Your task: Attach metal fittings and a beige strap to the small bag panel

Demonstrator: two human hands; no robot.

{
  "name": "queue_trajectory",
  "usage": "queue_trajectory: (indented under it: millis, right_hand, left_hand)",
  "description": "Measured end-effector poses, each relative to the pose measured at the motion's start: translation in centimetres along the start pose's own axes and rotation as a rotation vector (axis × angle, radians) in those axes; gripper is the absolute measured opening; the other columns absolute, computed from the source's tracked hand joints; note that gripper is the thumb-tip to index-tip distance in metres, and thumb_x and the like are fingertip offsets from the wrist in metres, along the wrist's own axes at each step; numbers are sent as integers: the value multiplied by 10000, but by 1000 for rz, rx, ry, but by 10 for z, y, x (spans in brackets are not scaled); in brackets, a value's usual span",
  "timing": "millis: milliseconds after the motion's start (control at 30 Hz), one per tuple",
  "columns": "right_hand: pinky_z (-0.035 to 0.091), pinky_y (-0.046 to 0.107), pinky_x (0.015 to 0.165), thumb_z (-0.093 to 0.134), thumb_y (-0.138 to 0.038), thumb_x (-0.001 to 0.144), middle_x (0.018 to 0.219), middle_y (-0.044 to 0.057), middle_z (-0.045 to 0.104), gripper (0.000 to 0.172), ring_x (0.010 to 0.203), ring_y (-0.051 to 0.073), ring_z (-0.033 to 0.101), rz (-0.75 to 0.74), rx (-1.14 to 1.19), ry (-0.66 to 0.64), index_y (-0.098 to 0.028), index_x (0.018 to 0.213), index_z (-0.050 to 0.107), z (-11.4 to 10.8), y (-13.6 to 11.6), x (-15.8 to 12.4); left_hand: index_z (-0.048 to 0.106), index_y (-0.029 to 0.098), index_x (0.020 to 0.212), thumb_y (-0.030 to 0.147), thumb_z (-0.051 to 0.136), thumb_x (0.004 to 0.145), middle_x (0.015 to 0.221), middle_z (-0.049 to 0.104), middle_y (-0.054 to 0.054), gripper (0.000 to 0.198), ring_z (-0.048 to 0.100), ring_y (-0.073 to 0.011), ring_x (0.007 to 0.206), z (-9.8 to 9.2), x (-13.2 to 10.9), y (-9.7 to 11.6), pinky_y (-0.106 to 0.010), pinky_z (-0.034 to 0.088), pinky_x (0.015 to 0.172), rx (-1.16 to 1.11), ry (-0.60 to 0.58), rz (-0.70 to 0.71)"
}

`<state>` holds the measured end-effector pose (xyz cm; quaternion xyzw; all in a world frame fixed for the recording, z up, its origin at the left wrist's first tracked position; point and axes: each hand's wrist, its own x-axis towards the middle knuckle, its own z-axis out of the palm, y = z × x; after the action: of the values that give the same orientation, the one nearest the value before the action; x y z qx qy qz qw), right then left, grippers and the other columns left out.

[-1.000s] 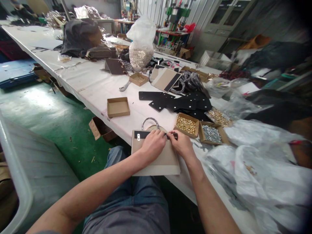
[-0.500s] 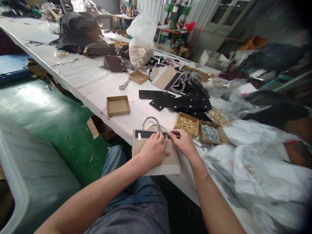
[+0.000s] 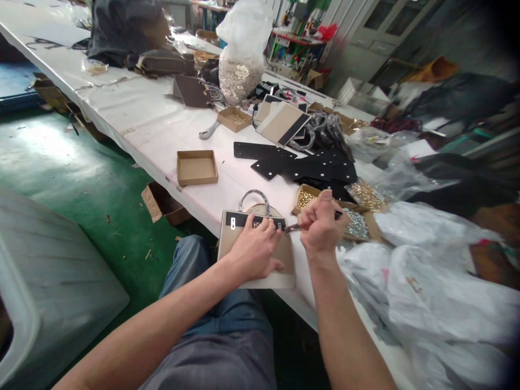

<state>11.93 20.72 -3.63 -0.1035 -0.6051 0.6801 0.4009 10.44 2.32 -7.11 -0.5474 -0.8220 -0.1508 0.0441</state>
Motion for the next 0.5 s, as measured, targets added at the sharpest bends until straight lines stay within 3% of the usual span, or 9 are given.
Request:
queue_trajectory:
  millis: [500]
  right_hand:
    - [243, 287, 385, 802, -692, 1108, 573, -43, 343, 765, 429, 105, 349, -31, -121, -34, -239, 623, 422, 17, 26, -1]
  left_hand:
    - [619, 24, 1604, 729, 809, 1043, 1677, 533, -322, 921, 447, -465, 1611, 18, -5, -5, -671, 237, 1422, 37, 24, 10]
